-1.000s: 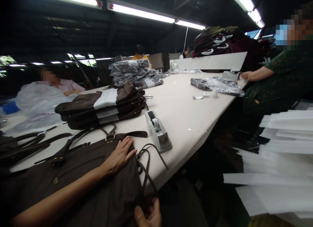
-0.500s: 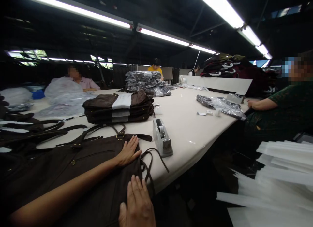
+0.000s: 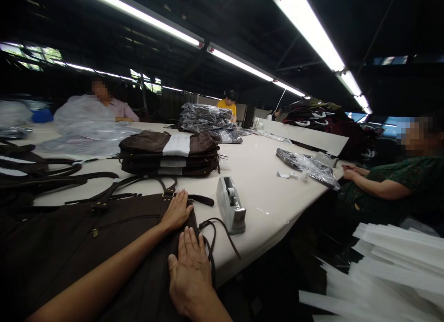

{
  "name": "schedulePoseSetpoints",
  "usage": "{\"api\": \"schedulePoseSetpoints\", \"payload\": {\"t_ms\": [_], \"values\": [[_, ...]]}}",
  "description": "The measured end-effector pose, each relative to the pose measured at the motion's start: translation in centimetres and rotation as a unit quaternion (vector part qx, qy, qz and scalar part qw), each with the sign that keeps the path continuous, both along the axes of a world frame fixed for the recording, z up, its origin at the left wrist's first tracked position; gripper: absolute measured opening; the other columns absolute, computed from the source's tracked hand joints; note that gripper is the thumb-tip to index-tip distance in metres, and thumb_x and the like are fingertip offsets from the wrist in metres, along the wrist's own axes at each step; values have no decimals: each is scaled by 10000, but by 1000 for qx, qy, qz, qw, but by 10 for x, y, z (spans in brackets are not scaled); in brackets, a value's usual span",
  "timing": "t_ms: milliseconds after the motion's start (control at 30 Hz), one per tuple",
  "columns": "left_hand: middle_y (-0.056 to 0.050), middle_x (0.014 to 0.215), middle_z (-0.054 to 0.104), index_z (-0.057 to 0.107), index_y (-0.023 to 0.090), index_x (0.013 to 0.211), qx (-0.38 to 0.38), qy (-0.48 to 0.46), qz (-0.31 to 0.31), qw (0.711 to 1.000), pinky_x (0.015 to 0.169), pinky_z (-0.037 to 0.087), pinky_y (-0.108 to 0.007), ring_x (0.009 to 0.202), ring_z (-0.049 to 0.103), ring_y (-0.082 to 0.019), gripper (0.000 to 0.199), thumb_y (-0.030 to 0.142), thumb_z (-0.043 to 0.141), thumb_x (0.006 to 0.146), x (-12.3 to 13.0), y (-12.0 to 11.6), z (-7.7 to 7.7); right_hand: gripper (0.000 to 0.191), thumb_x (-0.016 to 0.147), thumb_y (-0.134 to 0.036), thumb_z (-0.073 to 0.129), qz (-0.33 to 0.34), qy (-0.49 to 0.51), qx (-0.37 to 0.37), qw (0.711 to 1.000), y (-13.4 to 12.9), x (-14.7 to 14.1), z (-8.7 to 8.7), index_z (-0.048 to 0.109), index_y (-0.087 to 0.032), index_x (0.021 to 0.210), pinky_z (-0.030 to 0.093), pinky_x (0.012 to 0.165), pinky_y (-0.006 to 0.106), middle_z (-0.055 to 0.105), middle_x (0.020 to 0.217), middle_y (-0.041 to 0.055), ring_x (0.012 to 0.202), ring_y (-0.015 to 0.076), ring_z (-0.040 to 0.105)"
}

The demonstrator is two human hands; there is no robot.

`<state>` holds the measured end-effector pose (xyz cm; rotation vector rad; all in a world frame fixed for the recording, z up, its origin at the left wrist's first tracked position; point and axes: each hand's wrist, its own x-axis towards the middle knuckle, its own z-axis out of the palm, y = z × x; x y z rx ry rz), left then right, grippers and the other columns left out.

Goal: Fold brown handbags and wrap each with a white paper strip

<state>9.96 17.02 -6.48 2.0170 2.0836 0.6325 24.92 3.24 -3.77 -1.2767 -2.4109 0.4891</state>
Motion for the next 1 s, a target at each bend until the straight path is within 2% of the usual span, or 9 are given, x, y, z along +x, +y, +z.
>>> {"api": "schedulePoseSetpoints", "payload": {"t_ms": [167, 267, 333, 433, 533, 633, 733, 833, 1000], "values": [[-162, 1528, 335, 392, 97, 1426, -8, -29, -13, 999, 1157, 278, -446, 1445, 237, -267, 515, 229, 304, 936, -23, 30, -6, 578, 1007, -396, 206, 11, -37, 1, 999, 45, -22, 0, 311, -76, 1478, 97, 1213, 450, 239, 1559, 86, 1463, 205, 173], [-153, 1497, 398, 398, 152, 1425, -22, -29, -27, 999, 1147, 278, -496, 1410, 328, -265, 494, 320, 391, 961, -38, 43, 1, 617, 1000, -424, 214, 4, -69, 3, 998, 83, -43, -2, 253, -57, 1494, 48, 1205, 456, 180, 1575, 109, 1471, 206, 137], [-167, 1499, 389, 381, 152, 1435, -41, -19, -33, 998, 1143, 272, -500, 1402, 340, -274, 541, 395, 420, 953, -46, 38, 9, 647, 991, -440, 240, -4, -91, -11, 996, 106, -55, -1, 195, -53, 1508, 64, 1197, 452, 132, 1585, 117, 1474, 215, 121], [-190, 1513, 352, 383, 119, 1440, -84, 13, -46, 995, 1147, 237, -505, 1425, 283, -311, 629, 472, 413, 921, -56, 6, 20, 652, 986, -408, 259, -12, -122, -24, 992, 124, -64, 4, 150, -43, 1515, 94, 1185, 448, 87, 1593, 130, 1475, 235, 108], [-156, 1551, 271, 366, 144, 1455, -112, 51, -54, 991, 1140, 115, -618, 1453, 182, -343, 715, 565, 419, 879, -63, -39, 24, 652, 987, -398, 248, -19, -143, -21, 989, 115, -61, 9, 154, -23, 1511, 79, 1181, 458, 82, 1592, 149, 1477, 246, 93], [-132, 1580, 170, 310, 159, 1483, -121, 82, -46, 988, 1116, 62, -673, 1466, 122, -342, 716, 565, 351, 894, -64, -67, 27, 677, 979, -441, 257, -7, -158, -29, 987, 85, -44, 10, 199, -14, 1501, 73, 1183, 459, 127, 1585, 159, 1475, 252, 109], [-136, 1580, 154, 295, 132, 1487, -126, 101, -45, 986, 1091, 94, -708, 1460, 141, -356, 693, 512, 317, 908, -61, -72, 30, 675, 973, -449, 282, 5, -151, -4, 989, 50, -25, 6, 261, -10, 1485, 51, 1186, 462, 171, 1578, 160, 1474, 271, 102], [-140, 1580, 164, 292, 105, 1486, -107, 113, -55, 986, 1096, 107, -699, 1460, 147, -355, 687, 484, 301, 912, -60, -70, 26, 654, 977, -447, 280, -27, -123, 32, 992, 30, -21, -3, 287, -32, 1483, 42, 1191, 449, 192, 1577, 149, 1476, 259, 99], [-159, 1583, 150, 264, 65, 1489, -79, 121, -52, 988, 1096, 105, -697, 1459, 134, -370, 697, 450, 302, 910, -66, -64, 15, 683, 976, -481, 246, -60, -134, 31, 989, 61, -49, -7, 270, -28, 1487, 35, 1187, 475, 186, 1574, 172, 1471, 260, 133]]}}
